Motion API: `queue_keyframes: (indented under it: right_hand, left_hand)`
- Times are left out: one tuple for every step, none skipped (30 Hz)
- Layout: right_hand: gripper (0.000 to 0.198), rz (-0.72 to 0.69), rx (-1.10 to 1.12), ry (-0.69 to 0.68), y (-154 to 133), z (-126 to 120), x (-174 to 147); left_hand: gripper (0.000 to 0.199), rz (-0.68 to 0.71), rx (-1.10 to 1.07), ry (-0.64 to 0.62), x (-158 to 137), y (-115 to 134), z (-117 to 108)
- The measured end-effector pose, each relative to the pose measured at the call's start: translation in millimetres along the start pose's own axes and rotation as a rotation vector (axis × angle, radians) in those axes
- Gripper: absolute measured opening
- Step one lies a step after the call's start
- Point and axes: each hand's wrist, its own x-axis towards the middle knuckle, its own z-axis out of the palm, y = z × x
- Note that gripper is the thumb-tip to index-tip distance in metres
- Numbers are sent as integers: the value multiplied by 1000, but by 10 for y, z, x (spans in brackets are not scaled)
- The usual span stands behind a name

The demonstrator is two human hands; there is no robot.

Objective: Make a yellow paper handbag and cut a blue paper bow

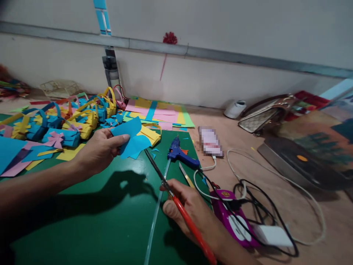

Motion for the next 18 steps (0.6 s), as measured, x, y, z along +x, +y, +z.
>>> queue_keyframes:
  right_hand:
    - [52,11,-12,-4,0,6,-4]
    - [52,25,-21,-14,3,14,-9]
    - [52,39,-24,-30,8,20,-14]
    - [53,48,-22,-46,14,26,-20]
    - [53,54,-18,-55,19,30,-24]
    - [54,52,-15,-56,23,33,-28]
    - [55,45,-19,-41,24,35,-29]
    - [56,34,-29,-28,23,36,-29]
    - [56,24,-41,-21,20,37,-27]
    - [56,15,-50,-22,16,39,-25]
    - [55,11,-58,-25,11,40,-23]
    - [54,6,-61,-29,8,41,-21]
    - [54,3,-61,-33,6,41,-19]
    - [53,-2,-60,-38,6,40,-17]
    - [52,-5,-58,-35,9,38,-15]
    - [51,-10,-59,-37,12,36,-13]
    - [50,-15,-63,-39,17,33,-10]
    - [47,-20,-71,-36,20,31,-6]
  left_hand:
    - [19,13,11,1,-3,-1,-4]
    - [21,22,22,4,-7,1,-7]
    - [22,28,29,11,-11,5,-8]
    - [23,32,30,22,-15,11,-7]
    - [22,31,26,29,-19,17,-4]
    - [21,26,15,33,-23,23,0]
    - [18,16,1,29,-27,26,6]
    - [16,2,-11,19,-30,25,11]
    - [14,-15,-17,6,-32,22,16]
    - [14,-31,-18,-10,-34,15,20]
    - [15,-40,-15,-26,-34,5,23]
    - [15,-43,-14,-38,-35,-7,26]
    - [16,-40,-16,-47,-35,-19,29]
    - [16,-36,-22,-51,-35,-30,32]
    - [16,-34,-29,-53,-37,-40,35]
    - [16,-33,-33,-56,-40,-48,38]
    - [16,-35,-35,-61,-45,-54,42]
    - [16,-37,-35,-67,-52,-58,47]
